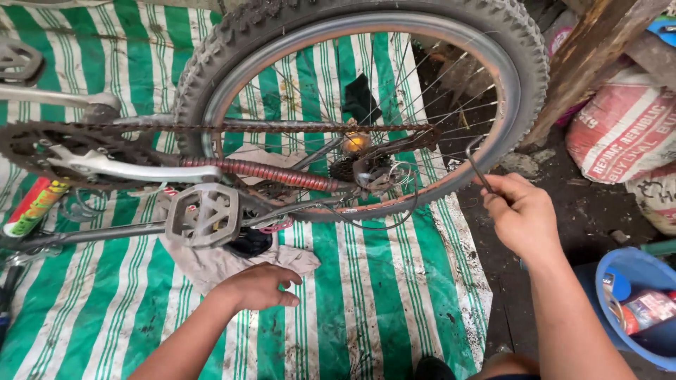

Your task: The person is using an Allen wrench to loosen the rear wheel and derailleur components of a bicycle to remove the wheel.

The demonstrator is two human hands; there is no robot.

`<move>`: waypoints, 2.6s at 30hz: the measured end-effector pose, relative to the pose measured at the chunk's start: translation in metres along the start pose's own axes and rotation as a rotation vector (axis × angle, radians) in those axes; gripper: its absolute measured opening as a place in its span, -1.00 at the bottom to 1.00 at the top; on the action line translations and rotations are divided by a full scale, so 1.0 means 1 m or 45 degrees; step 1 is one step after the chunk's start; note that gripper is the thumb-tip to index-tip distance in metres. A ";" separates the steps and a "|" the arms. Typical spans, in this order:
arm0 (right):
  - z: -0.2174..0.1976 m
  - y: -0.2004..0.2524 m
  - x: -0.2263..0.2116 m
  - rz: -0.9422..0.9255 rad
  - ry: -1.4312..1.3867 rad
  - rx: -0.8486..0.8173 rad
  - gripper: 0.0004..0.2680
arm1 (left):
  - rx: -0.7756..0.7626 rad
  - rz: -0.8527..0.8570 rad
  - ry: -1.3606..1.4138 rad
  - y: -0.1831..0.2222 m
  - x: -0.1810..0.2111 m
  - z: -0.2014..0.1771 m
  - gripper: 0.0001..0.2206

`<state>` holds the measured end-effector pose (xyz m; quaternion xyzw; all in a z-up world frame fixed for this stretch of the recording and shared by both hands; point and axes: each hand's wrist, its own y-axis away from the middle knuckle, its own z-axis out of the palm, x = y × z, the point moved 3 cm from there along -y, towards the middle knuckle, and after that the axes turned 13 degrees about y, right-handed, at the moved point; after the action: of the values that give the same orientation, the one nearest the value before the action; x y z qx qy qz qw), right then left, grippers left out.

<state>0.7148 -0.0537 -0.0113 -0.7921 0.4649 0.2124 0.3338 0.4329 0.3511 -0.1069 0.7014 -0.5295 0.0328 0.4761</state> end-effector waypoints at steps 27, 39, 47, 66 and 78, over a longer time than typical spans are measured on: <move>0.078 -0.027 0.088 0.239 -0.349 -0.338 -0.70 | -0.010 -0.188 -0.039 0.003 0.001 0.010 -0.30; 0.043 -0.004 0.010 0.575 0.469 -0.573 -0.88 | -0.089 -0.095 -0.046 0.019 0.021 0.018 -0.28; 0.042 -0.013 0.029 0.583 0.324 -0.321 -0.91 | -0.097 -0.147 -0.052 0.014 0.015 0.018 -0.29; -0.001 -0.033 -0.064 -0.642 0.539 0.035 -0.91 | -0.085 -0.087 0.057 0.007 0.046 0.006 -0.35; 0.024 -0.065 -0.118 -0.910 0.963 -0.127 -0.82 | 0.000 0.162 -0.043 -0.008 0.036 0.012 -0.26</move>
<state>0.7152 0.0564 0.0703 -0.9376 0.2429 -0.1939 0.1561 0.4490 0.3166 -0.0985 0.6668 -0.5809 0.0510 0.4640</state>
